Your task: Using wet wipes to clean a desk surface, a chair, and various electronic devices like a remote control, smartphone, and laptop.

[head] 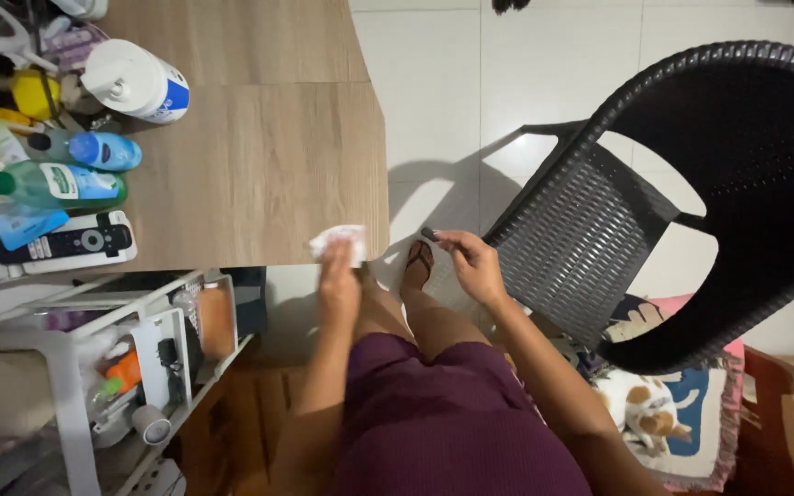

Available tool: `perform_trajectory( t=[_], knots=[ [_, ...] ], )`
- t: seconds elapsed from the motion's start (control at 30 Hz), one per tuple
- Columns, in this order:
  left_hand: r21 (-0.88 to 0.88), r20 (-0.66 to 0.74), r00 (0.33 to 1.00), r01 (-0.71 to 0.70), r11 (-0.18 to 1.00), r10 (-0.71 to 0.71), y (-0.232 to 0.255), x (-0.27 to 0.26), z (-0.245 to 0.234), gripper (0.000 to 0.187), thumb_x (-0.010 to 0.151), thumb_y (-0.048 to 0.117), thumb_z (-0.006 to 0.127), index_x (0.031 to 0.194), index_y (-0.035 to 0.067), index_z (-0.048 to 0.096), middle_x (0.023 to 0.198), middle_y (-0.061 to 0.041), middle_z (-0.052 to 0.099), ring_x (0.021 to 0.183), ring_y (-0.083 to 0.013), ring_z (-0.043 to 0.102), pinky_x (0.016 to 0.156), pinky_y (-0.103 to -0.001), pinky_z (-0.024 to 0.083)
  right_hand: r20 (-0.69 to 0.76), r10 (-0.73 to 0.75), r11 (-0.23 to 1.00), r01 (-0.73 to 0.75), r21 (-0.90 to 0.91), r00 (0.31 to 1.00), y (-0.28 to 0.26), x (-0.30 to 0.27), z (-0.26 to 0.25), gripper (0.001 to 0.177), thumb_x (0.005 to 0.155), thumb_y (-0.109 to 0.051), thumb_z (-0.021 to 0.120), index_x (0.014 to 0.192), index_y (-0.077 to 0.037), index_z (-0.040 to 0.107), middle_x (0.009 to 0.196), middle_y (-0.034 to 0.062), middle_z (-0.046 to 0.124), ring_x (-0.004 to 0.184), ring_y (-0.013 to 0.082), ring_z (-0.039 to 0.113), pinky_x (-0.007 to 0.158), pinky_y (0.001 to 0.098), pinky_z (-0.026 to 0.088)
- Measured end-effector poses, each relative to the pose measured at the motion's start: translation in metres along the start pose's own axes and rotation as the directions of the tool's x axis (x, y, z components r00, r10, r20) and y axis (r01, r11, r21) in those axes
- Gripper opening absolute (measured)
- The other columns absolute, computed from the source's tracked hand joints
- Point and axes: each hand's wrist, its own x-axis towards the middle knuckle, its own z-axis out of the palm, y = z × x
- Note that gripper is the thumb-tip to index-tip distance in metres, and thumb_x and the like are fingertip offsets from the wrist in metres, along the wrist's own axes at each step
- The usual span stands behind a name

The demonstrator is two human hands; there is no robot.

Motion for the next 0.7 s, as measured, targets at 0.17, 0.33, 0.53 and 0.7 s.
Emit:
perform_trajectory(
  t=[0.17, 0.33, 0.53, 0.7],
  knots=[
    [0.046, -0.169, 0.963, 0.22, 0.974, -0.21, -0.03, 0.019, 0.017, 0.046, 0.079, -0.01, 0.059, 0.122, 0.006, 0.061, 0.125, -0.012, 0.06, 0.122, -0.0269, 0.051, 0.103, -0.035, 0.039, -0.018, -0.007, 0.998, 0.008, 0.066, 1.0, 0.003, 0.0, -0.016, 0.029, 0.085, 0.011, 0.05, 0.102, -0.003, 0.069, 0.098, 0.0172, 0.069, 0.089, 0.0324, 0.068, 0.078, 0.0464, 0.054],
    [-0.118, -0.124, 0.992, 0.001, 0.993, -0.016, 0.027, 0.037, 0.026, 0.033, 0.081, -0.012, 0.056, 0.112, -0.001, 0.065, 0.116, -0.017, 0.063, 0.117, -0.0313, 0.054, 0.101, -0.039, 0.042, -0.048, 0.027, 0.992, -0.021, 0.124, 0.998, -0.002, -0.008, -0.008, 0.028, 0.085, 0.012, 0.048, 0.102, 0.002, 0.068, 0.098, 0.0233, 0.067, 0.092, 0.0356, 0.066, 0.081, 0.0486, 0.052],
    [-0.184, -0.027, 0.965, -0.26, 0.948, 0.259, 0.035, 0.007, 0.031, 0.027, 0.082, -0.007, 0.059, 0.106, 0.0, 0.066, 0.115, -0.012, 0.064, 0.118, -0.0296, 0.055, 0.098, -0.04, 0.046, 0.019, 0.059, 0.992, -0.061, 0.112, 0.998, -0.002, -0.009, 0.014, 0.028, 0.086, 0.01, 0.048, 0.105, 0.001, 0.067, 0.102, 0.0222, 0.066, 0.096, 0.0353, 0.065, 0.084, 0.0468, 0.052],
    [-0.149, 0.074, 0.987, -0.131, 0.98, 0.143, -0.022, -0.002, -0.003, 0.031, 0.08, -0.004, 0.057, 0.107, 0.007, 0.067, 0.108, -0.006, 0.066, 0.113, -0.0209, 0.058, 0.1, -0.03, 0.046, 0.001, 0.043, 0.989, -0.042, 0.138, 0.999, -0.024, -0.008, 0.035, 0.028, 0.086, 0.009, 0.048, 0.104, 0.0, 0.067, 0.1, 0.0212, 0.067, 0.094, 0.0333, 0.066, 0.084, 0.0453, 0.053]
  ],
)
